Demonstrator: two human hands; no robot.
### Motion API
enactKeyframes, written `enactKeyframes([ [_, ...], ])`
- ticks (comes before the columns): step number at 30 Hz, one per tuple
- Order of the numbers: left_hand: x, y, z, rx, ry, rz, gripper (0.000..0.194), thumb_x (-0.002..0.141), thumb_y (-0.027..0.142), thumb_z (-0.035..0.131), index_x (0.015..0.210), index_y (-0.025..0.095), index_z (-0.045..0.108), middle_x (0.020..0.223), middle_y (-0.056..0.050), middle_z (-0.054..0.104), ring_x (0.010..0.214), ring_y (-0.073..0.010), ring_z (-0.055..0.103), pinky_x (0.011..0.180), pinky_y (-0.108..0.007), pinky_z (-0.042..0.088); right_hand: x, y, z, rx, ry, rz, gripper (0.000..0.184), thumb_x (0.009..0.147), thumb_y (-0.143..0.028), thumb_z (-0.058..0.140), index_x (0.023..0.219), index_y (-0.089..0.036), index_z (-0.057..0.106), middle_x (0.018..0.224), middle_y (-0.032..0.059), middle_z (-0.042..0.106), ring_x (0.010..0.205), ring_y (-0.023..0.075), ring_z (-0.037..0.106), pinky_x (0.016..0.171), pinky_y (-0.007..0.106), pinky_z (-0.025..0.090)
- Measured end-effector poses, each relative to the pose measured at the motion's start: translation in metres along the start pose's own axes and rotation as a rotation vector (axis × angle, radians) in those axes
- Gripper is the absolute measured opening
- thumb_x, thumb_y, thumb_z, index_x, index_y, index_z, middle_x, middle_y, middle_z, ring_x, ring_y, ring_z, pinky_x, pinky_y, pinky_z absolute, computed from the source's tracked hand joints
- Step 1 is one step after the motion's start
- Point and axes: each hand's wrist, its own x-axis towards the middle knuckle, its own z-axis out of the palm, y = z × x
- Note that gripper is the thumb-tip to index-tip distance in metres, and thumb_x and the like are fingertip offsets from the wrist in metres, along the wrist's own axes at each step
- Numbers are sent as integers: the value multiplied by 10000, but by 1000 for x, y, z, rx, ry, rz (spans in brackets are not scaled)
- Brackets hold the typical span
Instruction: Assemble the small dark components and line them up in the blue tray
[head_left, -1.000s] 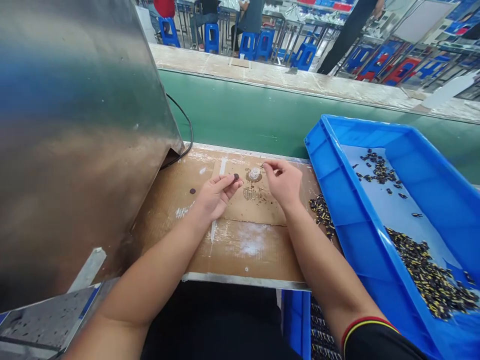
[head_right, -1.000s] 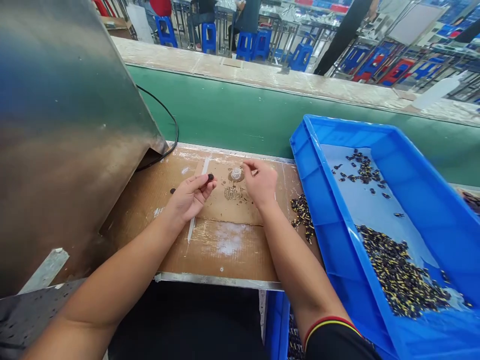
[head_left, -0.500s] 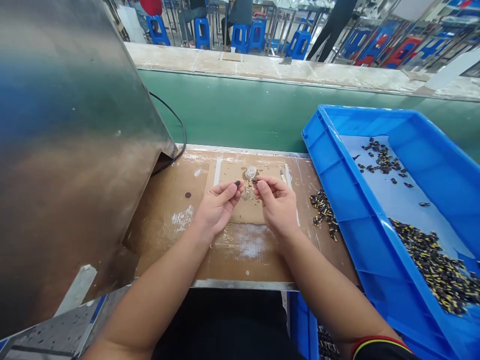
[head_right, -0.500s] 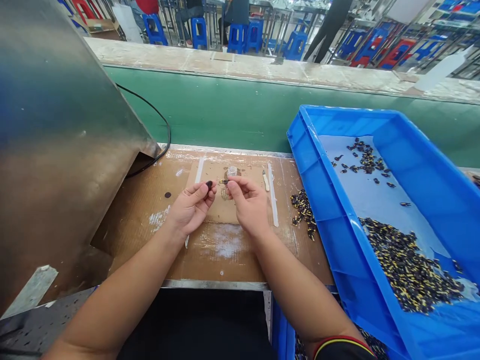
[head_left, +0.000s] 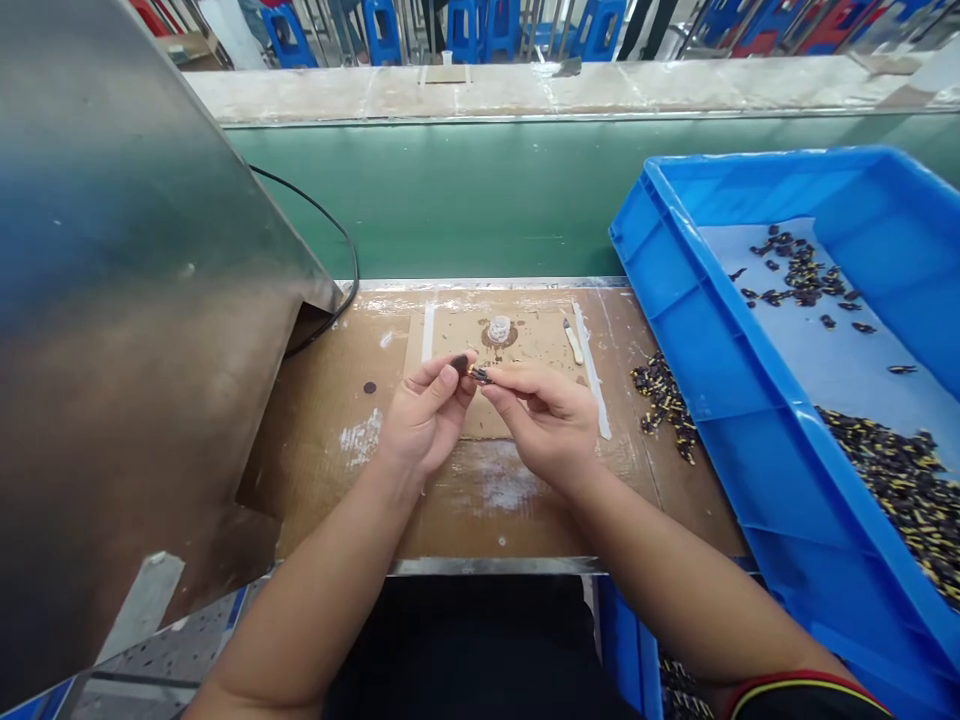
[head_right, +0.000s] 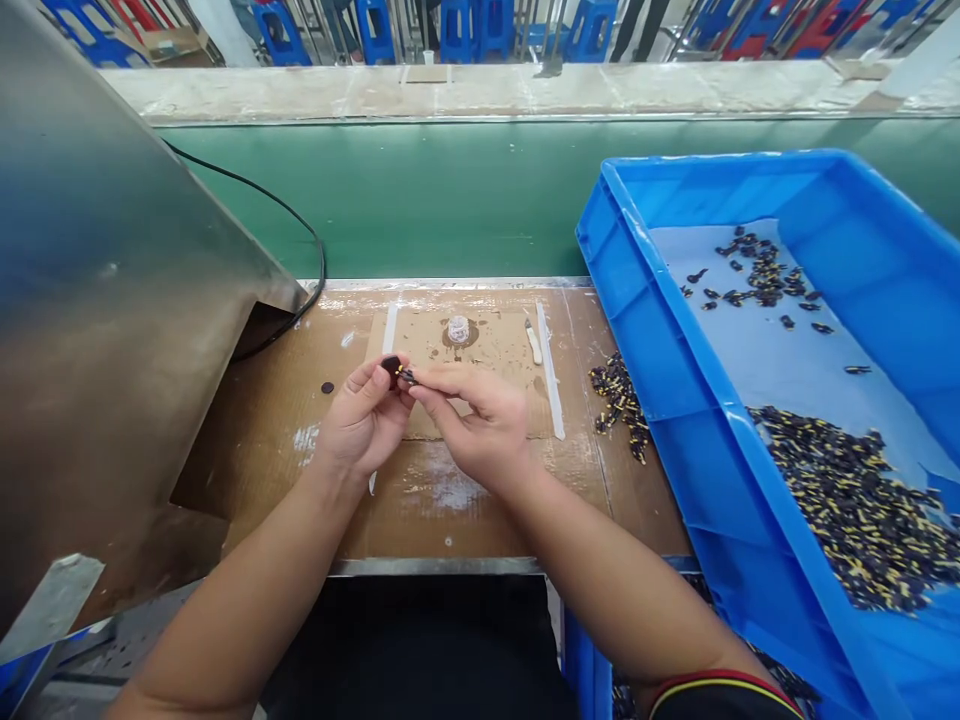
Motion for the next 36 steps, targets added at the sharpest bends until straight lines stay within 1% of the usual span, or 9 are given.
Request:
enactKeyframes([
  [7, -1, -3, -6, 107, -13, 43, 224, 720, 408, 951, 896, 329, 837, 1063, 15, 813, 972, -142, 734, 997, -299, 598, 1, -1, -1, -70, -6, -27, 322, 923, -159, 779, 1165, -371, 792, 1114, -29, 823, 1012, 202, 793, 930, 437, 687],
  [10, -1, -4, -7, 177, 2, 64, 218, 757, 427, 916, 927, 318, 833, 1096, -7, 810, 1015, -177, 739, 1047, -364, 592, 0, -1, 0, -88, -3, -14, 297, 932, -183, 773, 1159, -372, 799, 1099, -27, 825, 1003, 208, 796, 927, 441, 689],
  [12, -1, -4, -7, 183, 7, 61, 235, 752, 433, 916, 934, 308, 833, 1109, -19, 809, 1026, -190, 741, 1061, -387, 589, 0, -1, 0, -89, -6, -8, 289, 937, -189, 769, 1161, -369, 800, 1091, -24, 826, 1005, 211, 796, 927, 443, 690],
  [18, -2, -1, -3, 120, -36, 43, 215, 723, 408, 948, 893, 331, 839, 1064, 10, 816, 999, -161, 742, 1052, -349, 588, 3, -3, -1, -107, -19, -13, 284, 945, -176, 758, 1151, -366, 803, 1097, -27, 826, 1002, 201, 795, 935, 436, 690],
  [21, -2, 0, -2, 168, -25, 51, 211, 742, 409, 936, 907, 319, 840, 1080, -4, 816, 1031, -182, 745, 1072, -381, 581, 5, -5, -4, -181, -39, -39, 268, 949, -189, 749, 1140, -369, 809, 1086, -31, 827, 983, 204, 801, 924, 428, 700],
  [26, -3, 0, 0, 191, 1, 93, 267, 679, 408, 982, 878, 296, 845, 1060, -26, 821, 1037, -196, 754, 1054, -374, 585, 10, -6, -9, -297, -77, -93, 247, 947, -190, 747, 1095, -372, 822, 1080, -38, 829, 965, 204, 809, 916, 397, 709],
  [29, -3, -2, 3, 210, 11, 126, 270, 675, 415, 987, 877, 299, 849, 1058, -30, 824, 1025, -203, 765, 1073, -401, 583, 11, -7, -10, -314, -81, -100, 230, 957, -196, 739, 1085, -369, 819, 1082, -41, 829, 969, 201, 810, 914, 388, 709],
  [32, -5, -6, 3, 254, 22, 189, 246, 718, 392, 966, 915, 294, 854, 1084, -40, 825, 1067, -222, 768, 1110, -425, 573, 11, -7, -11, -317, -75, -124, 224, 961, -190, 740, 1092, -356, 814, 1086, -34, 830, 969, 196, 810, 913, 376, 708],
  [36, -6, -12, 0, 343, -1, 260, 216, 813, 352, 902, 1017, 298, 850, 1186, -44, 806, 1176, -244, 744, 1171, -453, 543, 11, -6, -12, -353, -70, -117, 206, 961, -200, 742, 1075, -357, 814, 1079, -39, 830, 970, 199, 809, 910, 382, 709],
])
